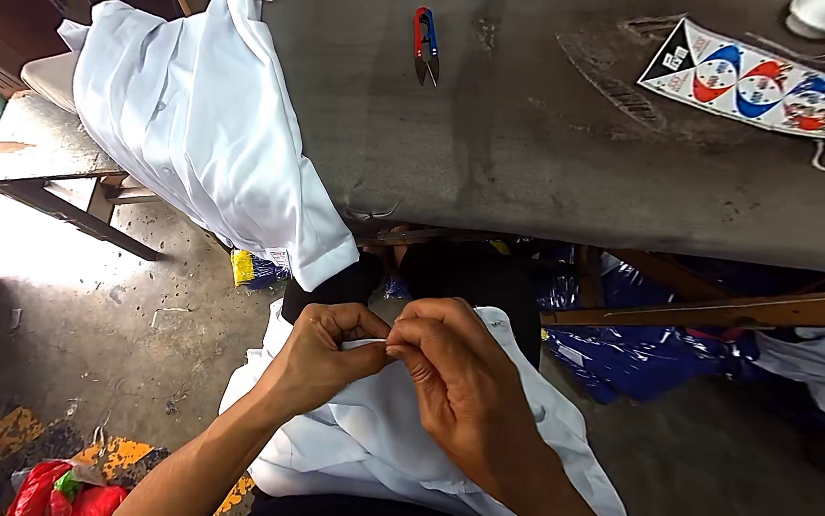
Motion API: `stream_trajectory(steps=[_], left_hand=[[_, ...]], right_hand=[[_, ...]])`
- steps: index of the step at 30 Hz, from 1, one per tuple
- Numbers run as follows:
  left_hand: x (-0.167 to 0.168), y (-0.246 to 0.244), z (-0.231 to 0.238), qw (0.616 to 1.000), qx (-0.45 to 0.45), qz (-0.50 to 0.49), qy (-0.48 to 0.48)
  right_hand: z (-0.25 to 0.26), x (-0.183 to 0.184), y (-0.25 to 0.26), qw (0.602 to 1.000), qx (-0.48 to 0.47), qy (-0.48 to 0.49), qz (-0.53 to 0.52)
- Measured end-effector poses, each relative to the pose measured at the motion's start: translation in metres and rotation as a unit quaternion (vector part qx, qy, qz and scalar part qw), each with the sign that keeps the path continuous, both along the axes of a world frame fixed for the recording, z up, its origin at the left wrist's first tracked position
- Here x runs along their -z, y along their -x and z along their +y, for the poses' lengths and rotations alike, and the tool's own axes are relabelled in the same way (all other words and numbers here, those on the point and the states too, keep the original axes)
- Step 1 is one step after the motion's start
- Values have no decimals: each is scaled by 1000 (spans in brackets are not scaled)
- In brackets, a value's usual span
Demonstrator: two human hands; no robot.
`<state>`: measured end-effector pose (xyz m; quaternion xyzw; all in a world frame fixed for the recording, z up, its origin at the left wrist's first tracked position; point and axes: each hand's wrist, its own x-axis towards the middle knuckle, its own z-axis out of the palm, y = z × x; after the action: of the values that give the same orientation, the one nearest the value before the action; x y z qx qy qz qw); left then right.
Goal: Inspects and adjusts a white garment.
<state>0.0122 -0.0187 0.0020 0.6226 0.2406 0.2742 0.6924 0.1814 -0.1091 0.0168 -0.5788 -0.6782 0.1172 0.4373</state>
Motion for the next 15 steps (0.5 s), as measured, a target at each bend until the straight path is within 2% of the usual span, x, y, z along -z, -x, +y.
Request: stream_trajectory(steps=[2,4,6,8,11,13,15], left_hand=[[-1,-3,-3,999,-3,33,-29],[2,-2,-1,999,9,32,-10],[3,3,4,999,26,31,30],[3,7,7,997,37,27,64],[5,9,9,996,44,7,77],[6,10,8,996,46,0,81],[5,9,8,996,48,-2,79]], right_hand=[[-1,-4,8,999,-34,-33,6],[-9,-13,15,993,-104,-34,43],[-18,-18,15,975,-193,20,105],[-23,-10,7,958,-228,70,156],[-24,7,-12,966,-156,69,196],[-23,12,-19,980,-71,55,178],[-20,14,-21,985,-27,63,161]])
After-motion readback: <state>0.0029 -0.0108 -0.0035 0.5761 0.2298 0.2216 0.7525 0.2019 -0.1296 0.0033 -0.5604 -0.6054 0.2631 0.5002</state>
